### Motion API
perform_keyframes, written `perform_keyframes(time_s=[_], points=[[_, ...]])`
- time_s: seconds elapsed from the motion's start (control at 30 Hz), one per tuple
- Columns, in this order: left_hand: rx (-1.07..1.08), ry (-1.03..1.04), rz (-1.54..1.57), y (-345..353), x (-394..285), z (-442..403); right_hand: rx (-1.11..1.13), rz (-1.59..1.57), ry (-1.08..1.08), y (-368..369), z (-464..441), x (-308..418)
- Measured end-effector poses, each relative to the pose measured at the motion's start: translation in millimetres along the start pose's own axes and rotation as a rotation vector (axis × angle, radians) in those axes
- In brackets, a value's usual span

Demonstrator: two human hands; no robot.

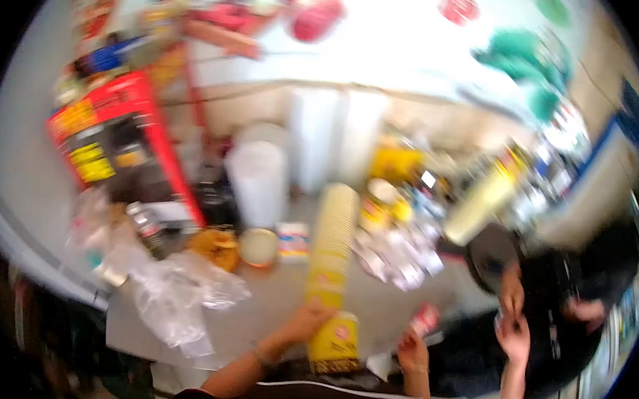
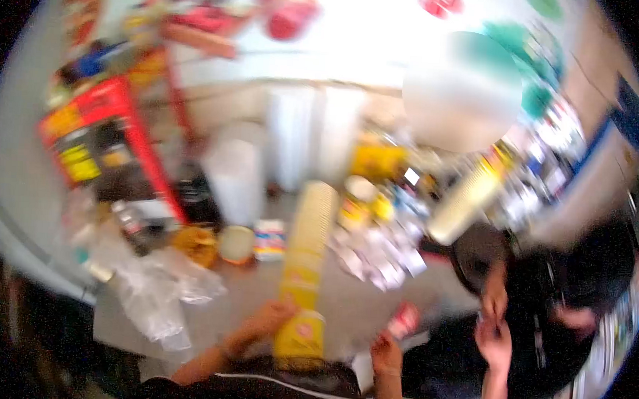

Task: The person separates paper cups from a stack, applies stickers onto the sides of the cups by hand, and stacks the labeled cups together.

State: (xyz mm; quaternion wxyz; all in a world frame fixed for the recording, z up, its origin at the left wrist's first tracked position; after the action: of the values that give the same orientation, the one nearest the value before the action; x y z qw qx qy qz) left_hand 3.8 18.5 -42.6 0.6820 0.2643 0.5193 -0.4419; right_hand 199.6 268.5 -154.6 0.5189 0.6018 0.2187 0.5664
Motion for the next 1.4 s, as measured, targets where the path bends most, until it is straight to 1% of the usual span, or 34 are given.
perform_keyframes(time_s=[0.03,0.07,0.1,0.13,0.17,0.27,0.33,0.37,0.4,0.47,0.5,0.53,0.57,0.6,0.63,0.67,0.7,0.73,0.8,0.87,0.97,1.0,1.1,1.2,1.3,1.4], points=[[0.075,0.089,0.038,-2,-7,-1,-0.116,0.032,0.027,-19,-1,3],[0.043,0.155,0.004,0,8,-9,-0.025,0.01,0.07,-30,-8,5],[0.021,0.222,-0.029,1,23,-22,-0.131,0.106,0.047,-6,-7,11],[0.064,0.166,0.04,-1,21,-21,0.005,0.224,-0.004,-19,-18,18],[0.125,0.116,0.11,1,14,-16,-0.018,0.261,0.028,-14,-22,23],[0.046,0.154,-0.015,-4,-17,8,-0.046,0.317,0.117,26,-46,24],[0.001,0.135,0.062,-2,-17,15,-0.023,0.336,0.166,44,-58,22],[0.013,0.12,0.094,0,-19,18,-0.011,0.327,0.191,50,-63,19],[-0.036,0.127,0.003,-3,-24,22,0.001,0.306,0.205,54,-67,15],[-0.026,0.184,0.007,1,-2,2,-0.017,0.248,0.181,61,-57,6],[-0.048,0.119,-0.003,-1,-3,7,-0.028,0.276,0.094,35,-68,3],[-0.052,0.056,-0.027,-4,-2,11,0.087,0.079,0.2,47,-61,-3],[-0.014,0.164,0.211,-1,6,7,0.093,0.075,0.184,60,-56,-7],[-0.131,0.013,0.109,-5,-24,32,0.063,0.088,0.162,49,-55,-11],[-0.152,0.105,0.096,-4,-21,34,0.082,0.039,0.183,53,-48,-13],[-0.12,0.04,0.206,-5,-19,29,0.054,0.098,0.17,42,-44,-11],[-0.095,0.025,0.202,-7,-18,27,-0.07,0.123,0.107,52,-32,-10],[-0.08,0.005,0.197,-5,-16,23,-0.089,0.118,0.068,47,-23,-7],[-0.022,0.16,0.34,7,-22,18,-0.117,0.114,0.001,20,-7,6],[0.005,0.151,0.329,7,-20,14,-0.147,0.125,-0.046,4,0,9],[-0.007,0.11,0.304,12,-21,16,-0.179,0.074,-0.107,1,26,19],[-0.014,0.089,0.308,12,-17,11,-0.2,0.077,-0.098,-3,25,19],[-0.026,0.147,0.277,17,-24,11,-0.212,0.063,-0.088,-6,29,16],[-0.012,0.086,0.256,15,-18,10,-0.186,0.057,-0.062,-5,19,2],[-0.02,0.073,0.3,17,-14,11,-0.169,0.073,-0.03,-1,14,-10],[-0.086,0.219,0.369,19,-12,7,-0.144,0.062,-0.026,-4,10,-13]])
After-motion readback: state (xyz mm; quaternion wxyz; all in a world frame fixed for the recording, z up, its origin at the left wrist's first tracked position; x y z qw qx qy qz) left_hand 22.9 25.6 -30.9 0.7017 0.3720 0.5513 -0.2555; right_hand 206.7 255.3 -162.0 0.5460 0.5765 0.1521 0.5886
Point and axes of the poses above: each hand's wrist, its own z-axis away from the middle knuckle, its own y-axis out of the palm, x = y × z, the point moved 3 cm from there along -z, towards the middle knuckle, and after that the axes turned 15 degrees about x, right-handed, at the moved point
